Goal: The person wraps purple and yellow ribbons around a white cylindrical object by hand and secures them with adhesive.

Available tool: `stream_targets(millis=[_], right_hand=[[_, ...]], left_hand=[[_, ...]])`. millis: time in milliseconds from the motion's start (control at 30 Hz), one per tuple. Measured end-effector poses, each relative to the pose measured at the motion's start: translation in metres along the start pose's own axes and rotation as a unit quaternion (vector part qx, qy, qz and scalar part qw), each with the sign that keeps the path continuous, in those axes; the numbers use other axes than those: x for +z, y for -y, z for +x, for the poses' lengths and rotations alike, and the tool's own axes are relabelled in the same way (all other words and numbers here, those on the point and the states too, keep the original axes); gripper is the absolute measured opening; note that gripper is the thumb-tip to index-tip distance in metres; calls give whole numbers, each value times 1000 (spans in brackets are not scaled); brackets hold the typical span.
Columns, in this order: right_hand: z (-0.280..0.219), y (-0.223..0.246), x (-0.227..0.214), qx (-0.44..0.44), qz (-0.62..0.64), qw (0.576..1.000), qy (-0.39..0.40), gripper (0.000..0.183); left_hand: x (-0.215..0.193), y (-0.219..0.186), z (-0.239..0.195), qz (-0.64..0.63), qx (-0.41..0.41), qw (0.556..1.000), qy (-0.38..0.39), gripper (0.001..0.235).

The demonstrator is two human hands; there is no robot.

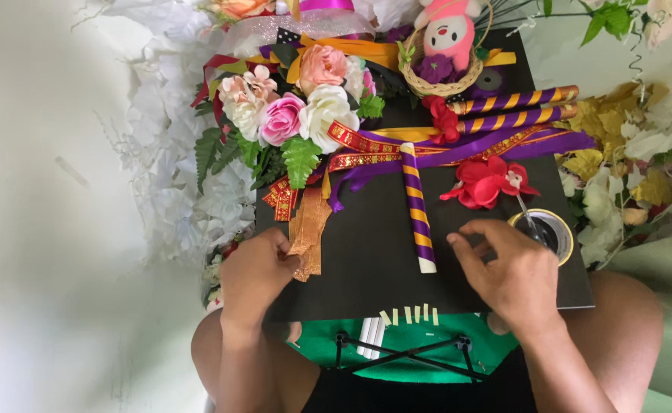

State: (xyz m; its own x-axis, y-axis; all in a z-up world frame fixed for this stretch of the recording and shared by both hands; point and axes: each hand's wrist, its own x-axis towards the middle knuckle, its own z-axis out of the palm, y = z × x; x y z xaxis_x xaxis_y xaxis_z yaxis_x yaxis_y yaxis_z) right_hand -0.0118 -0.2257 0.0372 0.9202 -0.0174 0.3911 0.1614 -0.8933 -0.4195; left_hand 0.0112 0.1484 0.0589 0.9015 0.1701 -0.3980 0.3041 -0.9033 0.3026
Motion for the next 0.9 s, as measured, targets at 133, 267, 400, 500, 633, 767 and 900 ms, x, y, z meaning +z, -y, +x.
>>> stream_targets(millis=[133,267,400,500,633,767,900], right_hand=[[7,-8,-5,-8,-38,999,-16,18],[13,-4,-12,-38,-5,999,-35,14],[19,5,-20,-73,40,995,-56,10],[34,28,-38,-114,117,986,-27,28],[40,50,-37,-126,261,957,-24,37],[52,65,-34,-125,408,900,89,49],[65,86,-39,-126,530,795,266,60]], left_hand=[[-4,7,-3,3,35,999,-15,24],[-12,8,-14,-17,-10,996,-88,26],[-29,1,-37,-59,-8,982,-182,24],[-37,-1,-49,-212,123,940,-236,16],[-34,-1,-42,-376,281,872,-139,25],[-11,-11,-21,-480,365,798,-12,41],[5,-28,-5,-535,422,727,79,33]])
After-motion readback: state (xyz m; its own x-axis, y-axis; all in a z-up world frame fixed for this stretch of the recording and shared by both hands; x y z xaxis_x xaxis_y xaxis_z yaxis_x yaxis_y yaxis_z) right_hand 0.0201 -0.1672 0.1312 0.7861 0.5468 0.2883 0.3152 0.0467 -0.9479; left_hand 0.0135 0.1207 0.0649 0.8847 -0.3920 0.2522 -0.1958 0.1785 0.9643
